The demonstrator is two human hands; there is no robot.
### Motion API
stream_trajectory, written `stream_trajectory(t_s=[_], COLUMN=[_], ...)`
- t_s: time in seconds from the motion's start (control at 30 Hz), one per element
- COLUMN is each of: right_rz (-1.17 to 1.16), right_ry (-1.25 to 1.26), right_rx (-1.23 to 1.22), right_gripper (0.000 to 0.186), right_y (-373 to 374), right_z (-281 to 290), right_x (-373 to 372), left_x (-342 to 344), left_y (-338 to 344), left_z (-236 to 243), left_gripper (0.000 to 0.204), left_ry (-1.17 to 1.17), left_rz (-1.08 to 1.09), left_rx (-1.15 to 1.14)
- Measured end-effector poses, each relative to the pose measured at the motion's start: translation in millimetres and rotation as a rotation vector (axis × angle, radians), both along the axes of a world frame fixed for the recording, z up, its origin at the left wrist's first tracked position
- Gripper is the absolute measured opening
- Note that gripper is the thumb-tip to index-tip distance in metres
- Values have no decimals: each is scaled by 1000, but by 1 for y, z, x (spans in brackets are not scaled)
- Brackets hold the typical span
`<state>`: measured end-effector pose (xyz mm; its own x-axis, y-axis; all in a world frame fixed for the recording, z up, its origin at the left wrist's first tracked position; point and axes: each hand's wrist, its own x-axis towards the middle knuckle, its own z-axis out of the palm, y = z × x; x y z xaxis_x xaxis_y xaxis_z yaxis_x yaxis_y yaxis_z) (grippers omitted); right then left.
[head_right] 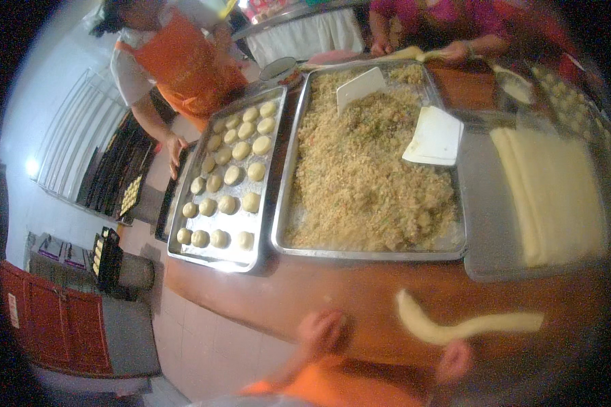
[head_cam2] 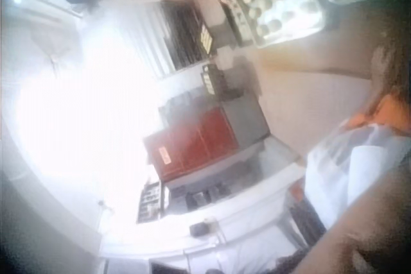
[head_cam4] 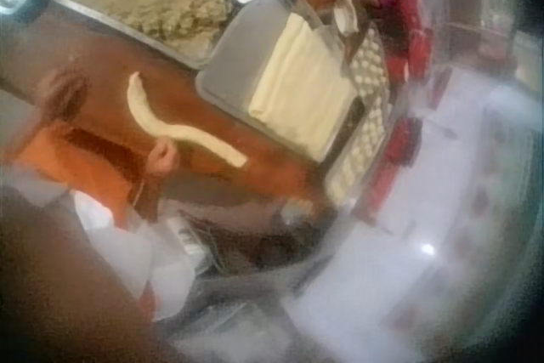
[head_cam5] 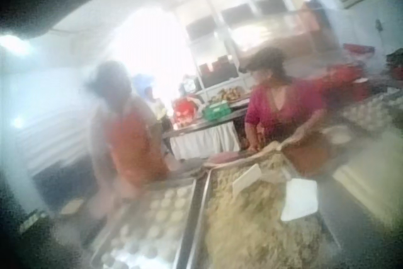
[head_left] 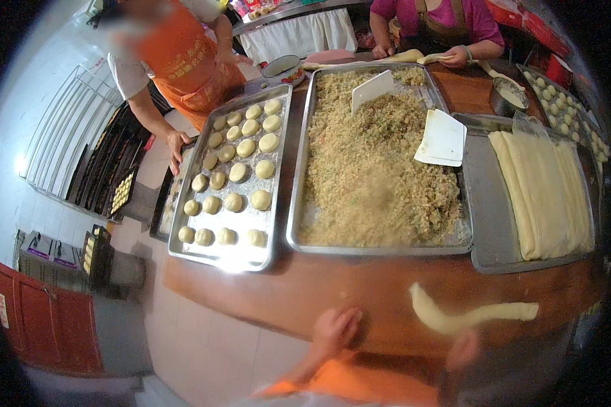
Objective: The person rolls a long piece of dough on a wooden table, pulls off pieces, and stuffs them with a filling from a metal tray.
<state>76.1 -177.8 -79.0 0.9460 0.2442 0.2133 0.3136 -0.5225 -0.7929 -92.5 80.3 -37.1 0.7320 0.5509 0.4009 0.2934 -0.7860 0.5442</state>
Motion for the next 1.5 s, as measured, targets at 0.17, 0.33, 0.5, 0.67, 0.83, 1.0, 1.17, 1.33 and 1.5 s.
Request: stream_trajectory(t_s=[0.17, 0.33, 0.5, 0.67, 0.83, 1.0, 1.17, 1.33, 1.5], right_rz=[59, 74, 8, 109, 131, 113, 334, 448, 467], right_ry=[-113, -104, -94, -101, -173, -343, -237, -212, -195], right_rx=[-70, -47, -20, -130, -134, -83, -92, -144, -150], right_gripper=[16, 16, 22, 20, 19, 17, 17, 17, 17], right_y=[-8, -9, -9, -10, 9, 26, 81, 147, 151], right_z=[-12, -15, -24, -16, 17, 46, 53, 51, 47], right_x=[2, 2, 6, 4, 5, 11, 14, 22, 19], left_x=[2, 4, 1, 0, 5, -6, -7, 0, -6], left_y=[-1, 1, 0, 0, 1, -2, 1, 2, -2], left_z=[5, 8, 4, -4, 29, -5, -21, 7, -6], left_gripper=[20, 20, 20, 20, 21, 21, 20, 20, 19], left_ry=[32, 81, 40, -23, 40, 31, 103, 14, 63], left_rz=[-5, -5, 10, 29, 17, 30, 25, 0, 43], left_rx=[-43, -35, -8, 28, -20, 26, 0, 17, 31])
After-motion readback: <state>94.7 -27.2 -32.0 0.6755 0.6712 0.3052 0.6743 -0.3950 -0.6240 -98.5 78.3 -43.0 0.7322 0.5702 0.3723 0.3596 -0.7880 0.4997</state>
